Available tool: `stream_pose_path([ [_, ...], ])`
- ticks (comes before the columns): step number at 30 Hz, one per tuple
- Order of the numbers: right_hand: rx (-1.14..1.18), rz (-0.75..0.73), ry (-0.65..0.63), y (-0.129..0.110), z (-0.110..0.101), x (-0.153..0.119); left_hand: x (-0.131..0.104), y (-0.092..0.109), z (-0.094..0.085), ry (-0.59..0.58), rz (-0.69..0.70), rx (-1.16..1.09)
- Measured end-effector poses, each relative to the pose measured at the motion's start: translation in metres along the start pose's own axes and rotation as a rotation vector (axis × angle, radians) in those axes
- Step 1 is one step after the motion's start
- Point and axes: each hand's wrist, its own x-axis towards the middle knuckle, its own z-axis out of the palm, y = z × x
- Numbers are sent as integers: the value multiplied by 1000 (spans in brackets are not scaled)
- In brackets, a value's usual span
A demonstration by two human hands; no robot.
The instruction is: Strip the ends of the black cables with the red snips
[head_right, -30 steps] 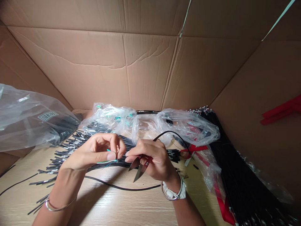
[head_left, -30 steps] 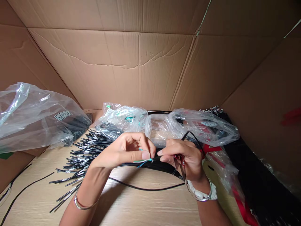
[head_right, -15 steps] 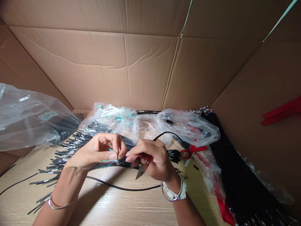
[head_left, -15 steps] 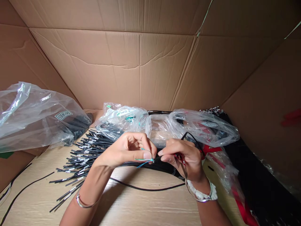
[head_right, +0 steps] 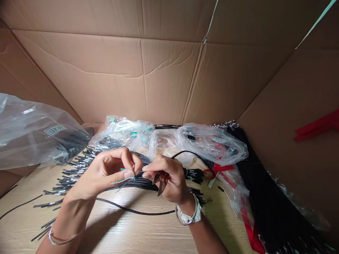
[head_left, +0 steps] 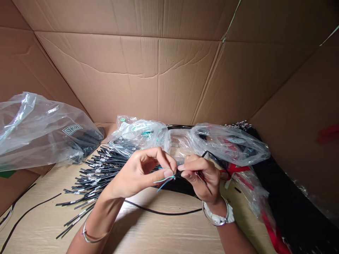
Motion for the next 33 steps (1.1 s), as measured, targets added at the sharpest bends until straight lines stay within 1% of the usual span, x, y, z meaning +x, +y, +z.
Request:
stream_pose_path([
  [5, -12, 17, -14, -2, -3, 4, -3, 4, 3, 71, 128, 171],
  [8, -110, 29, 22, -4, -4, 5, -2, 2, 3, 127, 194, 313],
  [10, -201, 22, 71, -5, -3, 4, -1, 0, 0, 212, 265, 449],
  [12, -278, 8, 112, -6, -1, 4, -2, 0, -3, 289, 373, 611],
  [15, -339, 0, 143, -6, 2, 3, -4, 2, -9, 314, 544, 847],
  [17, -360, -4, 153, -4, 3, 2, -5, 5, -10, 310, 586, 1002],
  [20, -397, -46, 142, 0, 3, 1, -8, 10, -10, 268, 541, 1169],
  [22, -436, -104, 128, 3, 3, -1, -9, 13, -9, 229, 490, 1194],
  [26, -583, -252, 112, 6, 1, -4, -12, 20, -9, 143, 367, 1131],
  [28, -661, -318, 108, 8, 0, -5, -13, 22, -9, 117, 331, 1083],
  [31, -716, -384, 99, 11, 1, -7, -11, 20, -11, 129, 316, 1028],
  [33, -698, -361, 95, 13, 4, -8, -8, 15, -12, 164, 329, 1005],
])
